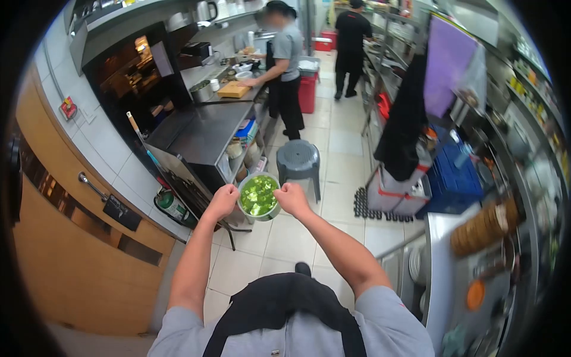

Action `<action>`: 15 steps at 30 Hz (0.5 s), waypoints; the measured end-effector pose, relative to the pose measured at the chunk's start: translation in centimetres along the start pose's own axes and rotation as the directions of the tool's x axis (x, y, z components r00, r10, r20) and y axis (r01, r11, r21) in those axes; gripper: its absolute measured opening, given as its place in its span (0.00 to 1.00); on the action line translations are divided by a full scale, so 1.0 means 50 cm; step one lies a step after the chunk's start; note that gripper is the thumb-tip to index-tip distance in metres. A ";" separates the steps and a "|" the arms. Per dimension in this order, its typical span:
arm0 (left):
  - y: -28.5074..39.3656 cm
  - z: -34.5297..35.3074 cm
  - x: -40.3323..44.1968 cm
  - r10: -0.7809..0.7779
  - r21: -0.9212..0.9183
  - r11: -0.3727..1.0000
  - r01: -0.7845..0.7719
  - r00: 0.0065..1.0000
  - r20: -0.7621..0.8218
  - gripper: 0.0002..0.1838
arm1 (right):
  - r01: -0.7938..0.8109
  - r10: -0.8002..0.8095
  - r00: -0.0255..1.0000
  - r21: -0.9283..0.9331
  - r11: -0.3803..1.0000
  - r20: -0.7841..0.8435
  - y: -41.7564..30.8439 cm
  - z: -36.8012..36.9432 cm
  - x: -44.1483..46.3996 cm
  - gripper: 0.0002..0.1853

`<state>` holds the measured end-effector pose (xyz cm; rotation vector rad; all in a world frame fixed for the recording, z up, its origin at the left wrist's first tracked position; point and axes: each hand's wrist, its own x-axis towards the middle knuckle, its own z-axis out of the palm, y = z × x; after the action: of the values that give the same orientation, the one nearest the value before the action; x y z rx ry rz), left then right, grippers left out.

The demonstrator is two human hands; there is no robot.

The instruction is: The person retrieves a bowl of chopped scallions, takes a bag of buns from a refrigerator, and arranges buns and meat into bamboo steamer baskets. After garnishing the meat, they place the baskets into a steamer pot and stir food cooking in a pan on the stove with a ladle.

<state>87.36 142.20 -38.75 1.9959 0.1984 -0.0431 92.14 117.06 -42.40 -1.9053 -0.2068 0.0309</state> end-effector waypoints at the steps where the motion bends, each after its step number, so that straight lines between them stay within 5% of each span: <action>1: -0.002 -0.015 0.060 0.025 0.066 0.998 -0.022 0.999 -0.045 0.09 | 0.017 -0.016 1.000 -0.027 1.000 0.017 -0.004 0.012 0.078 0.18; 8: -0.060 -0.126 0.432 -0.038 -0.007 0.999 0.037 0.971 -0.236 0.10 | 0.083 -0.049 0.972 -0.142 0.986 0.231 -0.018 0.119 0.540 0.15; 12: -0.101 -0.201 0.625 -0.005 0.110 0.993 0.042 0.949 -0.316 0.10 | 0.155 -0.117 0.963 -0.145 0.977 0.242 -0.005 0.226 0.763 0.16; 13: -0.109 -0.214 0.664 -0.030 0.073 0.996 0.057 0.943 -0.332 0.10 | 0.008 0.037 0.935 -0.125 0.992 0.353 -0.007 0.239 0.814 0.16; 15: -0.160 -0.246 0.756 -0.038 0.042 0.997 0.057 0.931 -0.363 0.09 | 0.045 0.004 0.933 -0.126 0.991 0.360 0.011 0.293 0.910 0.16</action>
<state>122.60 161.15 -45.30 2.0377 0.4874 0.2949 135.19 137.79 -44.23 -2.0190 -0.4873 0.3632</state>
